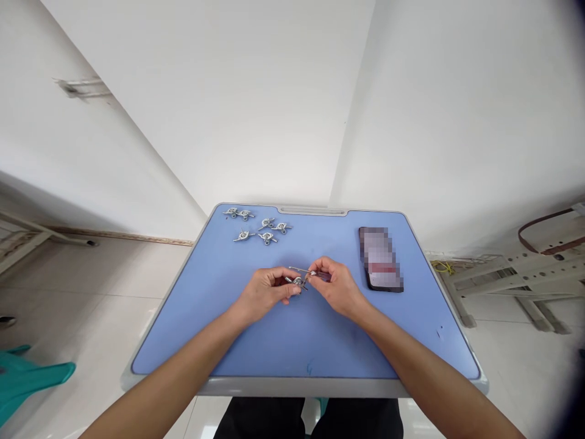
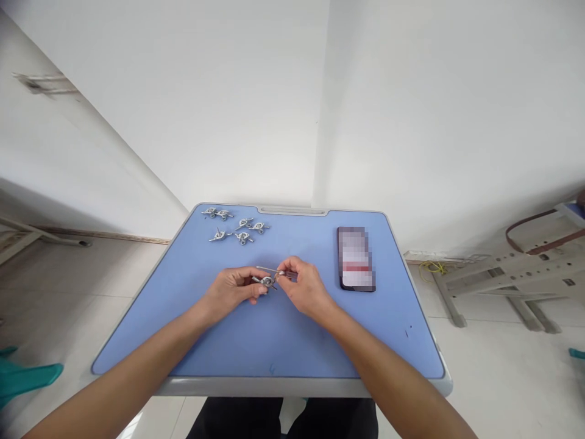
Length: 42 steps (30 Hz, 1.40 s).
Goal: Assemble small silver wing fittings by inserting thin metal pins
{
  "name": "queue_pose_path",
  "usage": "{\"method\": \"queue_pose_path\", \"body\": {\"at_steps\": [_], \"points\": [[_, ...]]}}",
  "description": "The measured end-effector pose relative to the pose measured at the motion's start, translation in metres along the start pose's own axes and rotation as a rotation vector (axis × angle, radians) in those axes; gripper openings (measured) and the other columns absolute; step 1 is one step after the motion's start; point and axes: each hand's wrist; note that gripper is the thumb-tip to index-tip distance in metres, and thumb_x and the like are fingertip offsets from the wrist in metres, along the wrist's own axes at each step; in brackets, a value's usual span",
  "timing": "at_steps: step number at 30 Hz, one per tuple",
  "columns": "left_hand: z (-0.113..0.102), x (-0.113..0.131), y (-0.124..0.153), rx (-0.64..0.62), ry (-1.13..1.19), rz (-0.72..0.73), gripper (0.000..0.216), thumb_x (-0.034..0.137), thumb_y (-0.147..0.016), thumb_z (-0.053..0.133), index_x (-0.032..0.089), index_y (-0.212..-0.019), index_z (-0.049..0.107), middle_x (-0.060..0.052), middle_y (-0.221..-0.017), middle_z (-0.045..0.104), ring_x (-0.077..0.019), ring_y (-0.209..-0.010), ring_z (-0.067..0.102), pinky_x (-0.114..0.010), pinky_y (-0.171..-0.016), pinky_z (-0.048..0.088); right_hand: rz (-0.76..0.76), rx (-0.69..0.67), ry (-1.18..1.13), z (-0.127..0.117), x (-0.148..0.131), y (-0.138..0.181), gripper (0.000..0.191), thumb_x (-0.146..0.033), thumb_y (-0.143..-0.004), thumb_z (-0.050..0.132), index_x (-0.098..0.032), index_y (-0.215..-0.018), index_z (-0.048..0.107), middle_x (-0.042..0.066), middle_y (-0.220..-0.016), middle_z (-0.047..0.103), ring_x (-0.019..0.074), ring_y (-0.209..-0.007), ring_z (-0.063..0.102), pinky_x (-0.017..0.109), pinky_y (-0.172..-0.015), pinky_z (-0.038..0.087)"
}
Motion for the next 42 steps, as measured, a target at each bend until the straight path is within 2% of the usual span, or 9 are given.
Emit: {"method": "queue_pose_path", "body": {"at_steps": [5,9,13,16,20,25,31,37,42], "points": [[-0.009,0.004,0.000,-0.050,0.103,-0.110,0.037,0.043,-0.067,0.076,0.015,-0.091,0.071,0.001,-0.067,0.058,-0.0103,-0.060,0.052,-0.025,-0.057,0.049,0.110,-0.107,-0.170,-0.007,-0.009,0.000,0.018,-0.038,-0.083,0.049,-0.020,-0.080,0.052,0.000,-0.076,0.057,0.0115,-0.063,0.047,0.023,-0.052,0.037],[-0.010,0.007,0.002,-0.108,0.124,-0.099,0.038,0.044,-0.067,0.077,0.015,-0.089,0.071,0.001,-0.068,0.055,-0.0091,-0.059,0.049,-0.022,-0.053,0.046,0.001,-0.183,-0.078,-0.006,-0.011,0.004,0.009,-0.028,-0.077,0.055,-0.019,-0.080,0.053,-0.004,-0.071,0.051,0.0102,-0.064,0.044,0.022,-0.058,0.036],[-0.008,0.012,0.003,-0.125,0.058,-0.083,0.036,0.043,-0.068,0.075,0.014,-0.090,0.072,0.001,-0.067,0.054,-0.0091,-0.059,0.048,-0.021,-0.053,0.046,0.023,-0.229,0.033,-0.005,-0.010,0.006,0.009,-0.026,-0.076,0.055,-0.018,-0.078,0.058,-0.005,-0.066,0.048,0.0092,-0.061,0.041,0.021,-0.056,0.034],[-0.006,0.013,0.004,-0.148,0.027,-0.080,0.032,0.040,-0.069,0.075,0.015,-0.088,0.072,0.001,-0.066,0.055,-0.0093,-0.059,0.048,-0.021,-0.053,0.047,0.023,-0.238,0.156,-0.008,-0.012,0.007,0.010,-0.025,-0.077,0.054,-0.018,-0.077,0.061,-0.005,-0.062,0.047,0.0085,-0.057,0.039,0.021,-0.053,0.032],[-0.006,0.010,0.003,-0.142,0.049,-0.086,0.028,0.040,-0.069,0.074,0.014,-0.080,0.071,0.002,-0.063,0.052,-0.0090,-0.058,0.047,-0.021,-0.051,0.047,-0.085,-0.233,0.367,-0.010,-0.016,0.008,0.010,-0.023,-0.078,0.054,-0.019,-0.075,0.063,-0.005,-0.060,0.051,0.0082,-0.055,0.040,0.022,-0.053,0.030],[-0.005,0.006,0.002,-0.124,0.083,-0.107,0.032,0.043,-0.067,0.075,0.013,-0.075,0.068,0.002,-0.058,0.051,-0.0090,-0.055,0.047,-0.021,-0.049,0.046,-0.158,-0.211,0.491,-0.005,-0.017,0.009,0.009,-0.018,-0.076,0.054,-0.018,-0.068,0.057,-0.006,-0.056,0.048,0.0074,-0.051,0.036,0.022,-0.052,0.025],[-0.005,0.006,0.001,-0.114,0.089,-0.158,0.038,0.049,-0.066,0.075,0.013,-0.074,0.067,0.003,-0.054,0.052,-0.0087,-0.052,0.048,-0.021,-0.049,0.047,-0.123,-0.189,0.482,0.005,-0.011,0.011,0.015,-0.015,-0.069,0.052,-0.020,-0.059,0.041,-0.008,-0.051,0.039,0.0064,-0.048,0.029,0.022,-0.049,0.022],[-0.009,0.010,0.001,-0.096,0.151,-0.233,0.041,0.050,-0.061,0.079,0.013,-0.076,0.067,0.004,-0.054,0.051,-0.0076,-0.051,0.047,-0.020,-0.048,0.045,0.066,-0.211,0.313,-0.005,-0.017,0.008,0.004,-0.022,-0.072,0.050,-0.020,-0.069,0.051,-0.007,-0.056,0.041,0.0077,-0.051,0.034,0.020,-0.049,0.028],[-0.014,0.015,0.004,-0.080,0.245,-0.244,0.043,0.044,-0.062,0.082,0.014,-0.090,0.069,-0.001,-0.071,0.062,-0.0109,-0.065,0.059,-0.023,-0.061,0.052,0.017,-0.138,0.709,-0.007,-0.015,0.001,0.011,-0.018,-0.076,0.050,-0.019,-0.066,0.055,-0.004,-0.055,0.048,0.0091,-0.051,0.035,0.024,-0.053,0.024]]}}
Point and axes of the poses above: each hand's wrist, its own y-axis away from the middle knuckle, its own z-axis out of the palm, x = y × z
